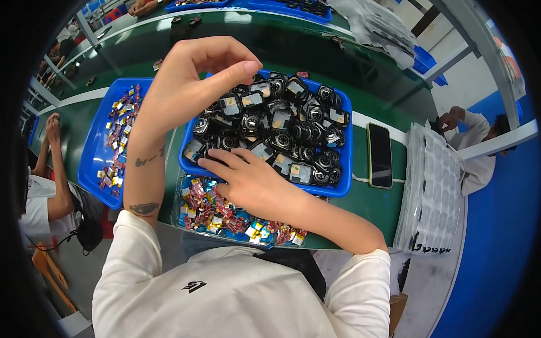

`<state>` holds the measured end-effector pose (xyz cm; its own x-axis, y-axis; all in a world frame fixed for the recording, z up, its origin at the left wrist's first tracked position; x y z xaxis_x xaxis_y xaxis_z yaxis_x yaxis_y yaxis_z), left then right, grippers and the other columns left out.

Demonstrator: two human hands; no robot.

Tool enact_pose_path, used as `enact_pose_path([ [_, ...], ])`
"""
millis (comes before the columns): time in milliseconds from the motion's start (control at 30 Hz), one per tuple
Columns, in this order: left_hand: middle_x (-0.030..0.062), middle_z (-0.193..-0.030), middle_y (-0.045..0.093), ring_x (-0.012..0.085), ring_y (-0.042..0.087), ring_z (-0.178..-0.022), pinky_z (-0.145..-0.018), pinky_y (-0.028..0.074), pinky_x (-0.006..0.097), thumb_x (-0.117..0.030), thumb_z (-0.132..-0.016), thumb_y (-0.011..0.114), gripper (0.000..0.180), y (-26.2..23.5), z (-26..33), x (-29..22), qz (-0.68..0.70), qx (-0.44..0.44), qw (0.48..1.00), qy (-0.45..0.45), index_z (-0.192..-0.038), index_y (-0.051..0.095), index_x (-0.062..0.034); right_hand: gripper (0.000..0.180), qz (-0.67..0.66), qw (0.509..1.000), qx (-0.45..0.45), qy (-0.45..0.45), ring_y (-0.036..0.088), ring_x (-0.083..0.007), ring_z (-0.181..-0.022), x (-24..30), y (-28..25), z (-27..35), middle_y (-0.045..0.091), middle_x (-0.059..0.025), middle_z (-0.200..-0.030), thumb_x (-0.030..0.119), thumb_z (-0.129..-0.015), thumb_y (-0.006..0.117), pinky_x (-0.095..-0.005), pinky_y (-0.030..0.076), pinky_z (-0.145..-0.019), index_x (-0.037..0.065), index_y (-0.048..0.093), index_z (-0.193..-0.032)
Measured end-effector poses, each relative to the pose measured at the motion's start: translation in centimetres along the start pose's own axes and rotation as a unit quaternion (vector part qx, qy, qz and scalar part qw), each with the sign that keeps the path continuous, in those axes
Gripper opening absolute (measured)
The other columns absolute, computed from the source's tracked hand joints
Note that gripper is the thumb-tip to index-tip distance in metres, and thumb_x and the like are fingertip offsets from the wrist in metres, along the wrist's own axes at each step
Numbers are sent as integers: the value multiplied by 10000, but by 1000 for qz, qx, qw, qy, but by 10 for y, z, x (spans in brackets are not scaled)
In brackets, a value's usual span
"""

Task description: The person is sorting and assembling small electronic components on a production line.

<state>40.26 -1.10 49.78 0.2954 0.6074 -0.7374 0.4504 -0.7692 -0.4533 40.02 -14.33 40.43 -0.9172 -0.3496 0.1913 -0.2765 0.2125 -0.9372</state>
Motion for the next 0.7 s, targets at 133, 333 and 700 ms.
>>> enact_pose_path([
  [133, 22, -733, 640, 60, 587, -691, -628, 461, 204, -178, -845, 630, 190, 1, 3, -1, 9, 3, 1000, -3, -862, 653, 9, 110, -4, 1000, -23, 15, 409, -281, -1224, 1, 0, 2, 479, -113, -1280, 151, -741, 584, -417, 344, -981, 87, 672, -756],
  [333, 30, -746, 639, 65, 590, -713, -662, 464, 209, -152, -834, 634, 174, -6, 2, -11, 4, 8, 1000, -14, -857, 646, 21, 115, -188, 981, -44, -2, 497, -272, -1125, -9, -21, 0, 589, -65, -1146, 140, -710, 704, -416, 395, -913, 88, 638, -789],
  [700, 73, -761, 652, 106, 607, -724, -678, 485, 236, -146, -850, 629, 196, 1, 7, -10, 158, 99, 980, -69, -843, 650, 49, 114, -271, 908, -285, 148, 644, -152, -692, -53, -105, 22, 671, -82, -756, 26, -715, 717, -256, 486, -650, -2, 670, -816],
])
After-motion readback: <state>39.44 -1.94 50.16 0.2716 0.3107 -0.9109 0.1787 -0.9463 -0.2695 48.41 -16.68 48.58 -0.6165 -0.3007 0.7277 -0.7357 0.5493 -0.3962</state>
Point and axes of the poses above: each hand's wrist, its own z-axis away from the middle knuckle, its own y-axis out of the palm, x = y × z, the point moved 4 cm from there along -z, towards the middle knuckle
